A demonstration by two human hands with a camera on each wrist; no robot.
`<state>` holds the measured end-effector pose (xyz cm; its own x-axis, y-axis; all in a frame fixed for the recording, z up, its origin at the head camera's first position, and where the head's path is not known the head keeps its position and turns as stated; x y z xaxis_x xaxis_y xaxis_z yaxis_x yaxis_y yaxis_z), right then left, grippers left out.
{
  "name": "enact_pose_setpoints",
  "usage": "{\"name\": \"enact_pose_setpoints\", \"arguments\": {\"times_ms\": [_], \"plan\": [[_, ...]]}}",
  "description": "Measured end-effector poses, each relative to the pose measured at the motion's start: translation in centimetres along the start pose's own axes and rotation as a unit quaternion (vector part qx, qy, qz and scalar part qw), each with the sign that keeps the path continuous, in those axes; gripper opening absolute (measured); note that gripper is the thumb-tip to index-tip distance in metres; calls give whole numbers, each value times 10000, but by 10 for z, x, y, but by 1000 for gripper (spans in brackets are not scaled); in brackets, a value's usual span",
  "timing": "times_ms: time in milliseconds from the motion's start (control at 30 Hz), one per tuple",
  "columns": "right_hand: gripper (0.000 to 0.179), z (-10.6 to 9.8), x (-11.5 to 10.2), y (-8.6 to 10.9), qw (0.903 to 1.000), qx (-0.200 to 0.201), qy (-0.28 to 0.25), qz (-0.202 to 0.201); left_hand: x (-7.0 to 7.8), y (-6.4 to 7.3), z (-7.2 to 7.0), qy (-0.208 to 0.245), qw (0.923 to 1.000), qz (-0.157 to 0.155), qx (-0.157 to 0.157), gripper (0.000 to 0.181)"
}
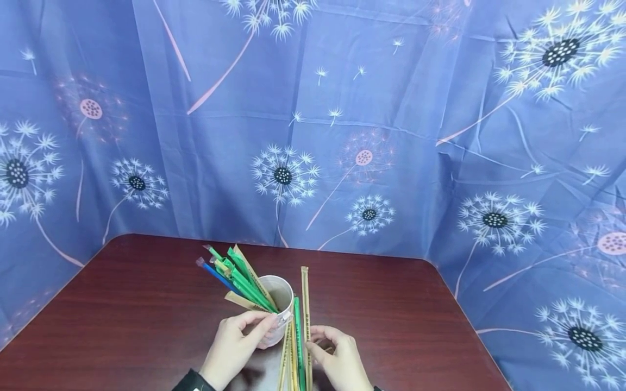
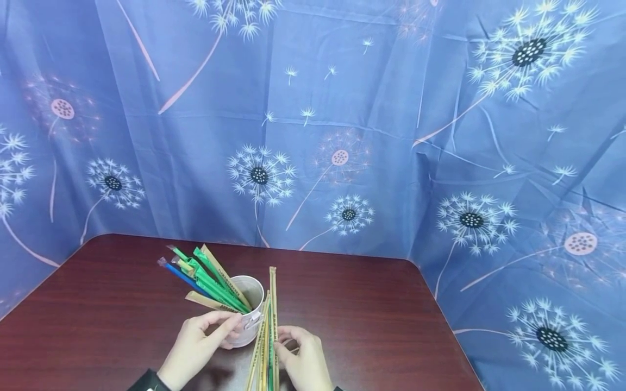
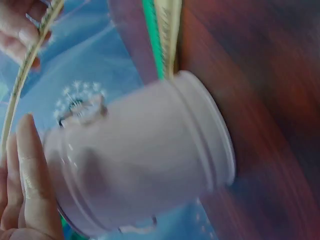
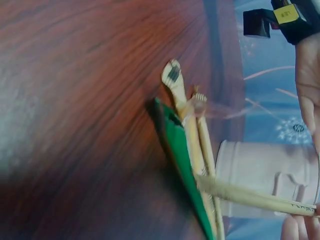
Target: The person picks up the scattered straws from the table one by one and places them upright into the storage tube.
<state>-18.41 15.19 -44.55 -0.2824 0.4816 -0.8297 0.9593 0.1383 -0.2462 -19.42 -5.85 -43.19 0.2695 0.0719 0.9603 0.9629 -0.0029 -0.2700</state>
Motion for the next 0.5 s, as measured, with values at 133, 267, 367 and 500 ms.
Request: {"name": "enact_pose_setpoints", "arguments": {"times_ms": [133,267,367,500], "plan": [[21,4,-5,2,9913,378,333,-1215,2,4,10,787,9958,-214,-407,42],[19,7,-9,4,9727,542,407,-2218,3,7,16,1083,9922,-228,-579,45],[18,8,-11,4,9649,556,383,-2538,5,9,18,1114,9919,-123,-591,39],[17,8,-12,4,9612,556,352,-2678,8,9,18,1079,9923,57,-606,31]]}}
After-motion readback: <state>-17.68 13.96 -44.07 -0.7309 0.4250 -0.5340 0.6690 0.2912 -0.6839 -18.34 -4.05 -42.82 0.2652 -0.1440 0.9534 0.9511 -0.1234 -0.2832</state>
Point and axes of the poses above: each hand's wrist, its own y-axis away from the middle knuckle, its own z-axis out of the palm, x = y × z, the point moved 3 cm from there along -y, towards the middle knuckle, and after that the axes turned 7 degrees about y, right-handed, at the moved point
